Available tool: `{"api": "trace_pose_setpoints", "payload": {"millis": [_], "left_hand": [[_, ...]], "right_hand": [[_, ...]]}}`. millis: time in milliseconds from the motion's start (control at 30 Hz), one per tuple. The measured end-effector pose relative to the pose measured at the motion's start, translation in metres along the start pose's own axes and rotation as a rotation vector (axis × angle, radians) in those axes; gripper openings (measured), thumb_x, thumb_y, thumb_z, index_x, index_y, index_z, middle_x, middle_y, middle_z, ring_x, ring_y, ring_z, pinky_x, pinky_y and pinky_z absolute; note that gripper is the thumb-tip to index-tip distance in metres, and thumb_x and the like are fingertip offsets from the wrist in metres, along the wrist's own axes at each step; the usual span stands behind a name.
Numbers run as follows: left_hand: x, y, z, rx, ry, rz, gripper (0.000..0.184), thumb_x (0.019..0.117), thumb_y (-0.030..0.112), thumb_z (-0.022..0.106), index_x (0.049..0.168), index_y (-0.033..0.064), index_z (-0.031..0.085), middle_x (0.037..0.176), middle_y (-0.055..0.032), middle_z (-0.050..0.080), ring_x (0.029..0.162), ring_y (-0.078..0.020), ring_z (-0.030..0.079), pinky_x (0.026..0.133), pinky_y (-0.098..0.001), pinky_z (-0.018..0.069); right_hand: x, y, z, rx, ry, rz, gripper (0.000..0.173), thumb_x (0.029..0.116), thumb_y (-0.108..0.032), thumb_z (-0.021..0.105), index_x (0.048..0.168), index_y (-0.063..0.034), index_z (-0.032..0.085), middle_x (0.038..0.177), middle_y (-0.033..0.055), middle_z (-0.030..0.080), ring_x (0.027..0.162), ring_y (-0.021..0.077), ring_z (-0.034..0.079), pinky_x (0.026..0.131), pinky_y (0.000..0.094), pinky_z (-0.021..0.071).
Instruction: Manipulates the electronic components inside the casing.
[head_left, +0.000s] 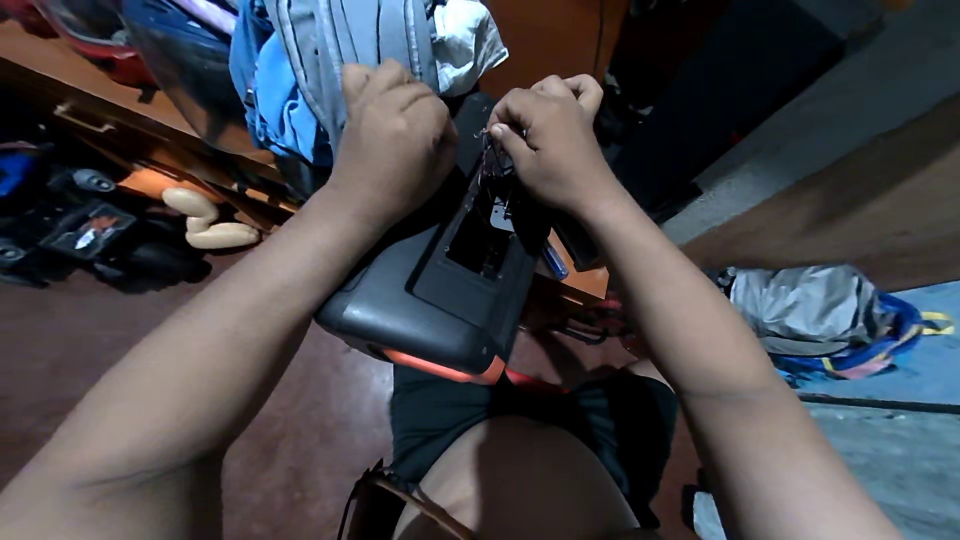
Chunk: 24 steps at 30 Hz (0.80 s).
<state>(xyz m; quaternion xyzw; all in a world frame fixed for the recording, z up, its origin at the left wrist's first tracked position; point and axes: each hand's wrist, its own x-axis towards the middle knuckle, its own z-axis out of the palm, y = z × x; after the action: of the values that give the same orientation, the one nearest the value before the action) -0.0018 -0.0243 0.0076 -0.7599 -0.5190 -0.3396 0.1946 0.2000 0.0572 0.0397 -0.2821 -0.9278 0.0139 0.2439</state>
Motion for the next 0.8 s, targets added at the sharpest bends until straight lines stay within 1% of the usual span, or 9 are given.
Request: {"api": "trace_pose_setpoints", "payload": {"millis": [67,133,167,300,467,600,667,733,800], "left_hand": [[0.0,0.001,-0.004,-0.038,-0.025,-0.058,0.025,0.0967,0.025,0.064,0.097,0.0001,0.067,0.099,-0.0206,0.071,0.105,-0.0434,0.063,0.093,-0.0608,0.0406],[0.002,0.004,-0.003,-0.098,-0.061,-0.088,0.042,0.098,0.041,0.061,0.112,0.0018,0.069,0.106,-0.0191,0.072,0.105,-0.0413,0.064,0.094,-0.0604,0.0418],[0.003,0.005,-0.001,-0.132,-0.081,-0.094,0.044,0.1,0.043,0.057,0.116,0.0031,0.069,0.108,-0.0175,0.072,0.105,-0.0395,0.064,0.095,-0.0593,0.0418],[0.006,0.01,0.004,-0.157,-0.103,-0.095,0.034,0.1067,0.031,0.052,0.105,0.0045,0.073,0.1,-0.0154,0.073,0.101,-0.0356,0.064,0.092,-0.0539,0.0415],[0.005,0.01,0.004,-0.069,0.01,0.015,0.022,0.1017,0.02,0.06,0.097,0.0022,0.072,0.098,-0.0172,0.073,0.101,-0.0387,0.065,0.089,-0.055,0.0433],[0.002,0.002,0.003,0.006,0.063,0.065,0.018,0.0993,0.012,0.058,0.091,-0.001,0.066,0.095,-0.0203,0.071,0.099,-0.0415,0.065,0.086,-0.056,0.0443],[0.0,0.0,0.0,-0.025,0.025,-0.002,0.023,0.0993,0.021,0.059,0.097,-0.0002,0.069,0.099,-0.0208,0.072,0.101,-0.0424,0.065,0.089,-0.0574,0.0444],[0.0,0.002,-0.001,-0.116,-0.042,-0.063,0.036,0.1011,0.032,0.058,0.112,0.0001,0.068,0.107,-0.0207,0.071,0.105,-0.0416,0.064,0.095,-0.0579,0.0448],[0.003,0.004,0.002,-0.208,-0.083,-0.065,0.039,0.1027,0.034,0.056,0.122,0.0032,0.068,0.115,-0.0174,0.071,0.111,-0.0373,0.064,0.1,-0.0552,0.0445]], "right_hand": [[0.001,0.003,-0.001,0.021,0.015,-0.003,0.024,0.1051,-0.026,0.052,0.103,-0.0155,0.073,0.097,-0.0038,0.074,0.108,0.0166,0.063,0.111,0.0562,0.0247],[0.0,0.004,-0.001,0.052,0.02,-0.014,0.023,0.1047,-0.026,0.054,0.103,-0.0151,0.074,0.096,-0.0041,0.074,0.108,0.0158,0.063,0.111,0.0561,0.0244],[0.0,0.003,-0.001,0.062,0.019,-0.018,0.023,0.1044,-0.026,0.054,0.102,-0.0149,0.074,0.095,-0.004,0.074,0.109,0.0159,0.063,0.112,0.0564,0.0243],[-0.002,0.003,-0.001,0.07,-0.002,-0.009,0.022,0.1041,-0.027,0.055,0.103,-0.016,0.074,0.096,-0.005,0.074,0.109,0.0149,0.063,0.113,0.0559,0.0237],[-0.002,0.002,-0.001,0.092,-0.021,0.014,0.022,0.1039,-0.027,0.055,0.1,-0.0156,0.073,0.094,-0.0049,0.073,0.109,0.0146,0.063,0.113,0.0557,0.0234],[-0.001,0.001,-0.003,0.118,-0.029,0.03,0.022,0.104,-0.027,0.054,0.101,-0.0136,0.072,0.095,-0.0029,0.073,0.107,0.0151,0.063,0.114,0.0558,0.0237],[0.0,0.005,-0.007,0.162,-0.04,0.049,0.023,0.104,-0.027,0.054,0.101,-0.014,0.073,0.095,-0.0036,0.073,0.108,0.0135,0.063,0.115,0.0552,0.0234],[0.0,0.008,-0.008,0.211,-0.053,0.039,0.022,0.104,-0.026,0.055,0.101,-0.0143,0.074,0.095,-0.0041,0.073,0.107,0.0121,0.064,0.114,0.0548,0.0244],[-0.001,0.01,-0.009,0.239,-0.064,0.006,0.023,0.1038,-0.026,0.054,0.102,-0.0139,0.074,0.097,-0.0037,0.074,0.106,0.0116,0.064,0.113,0.055,0.0255]]}}
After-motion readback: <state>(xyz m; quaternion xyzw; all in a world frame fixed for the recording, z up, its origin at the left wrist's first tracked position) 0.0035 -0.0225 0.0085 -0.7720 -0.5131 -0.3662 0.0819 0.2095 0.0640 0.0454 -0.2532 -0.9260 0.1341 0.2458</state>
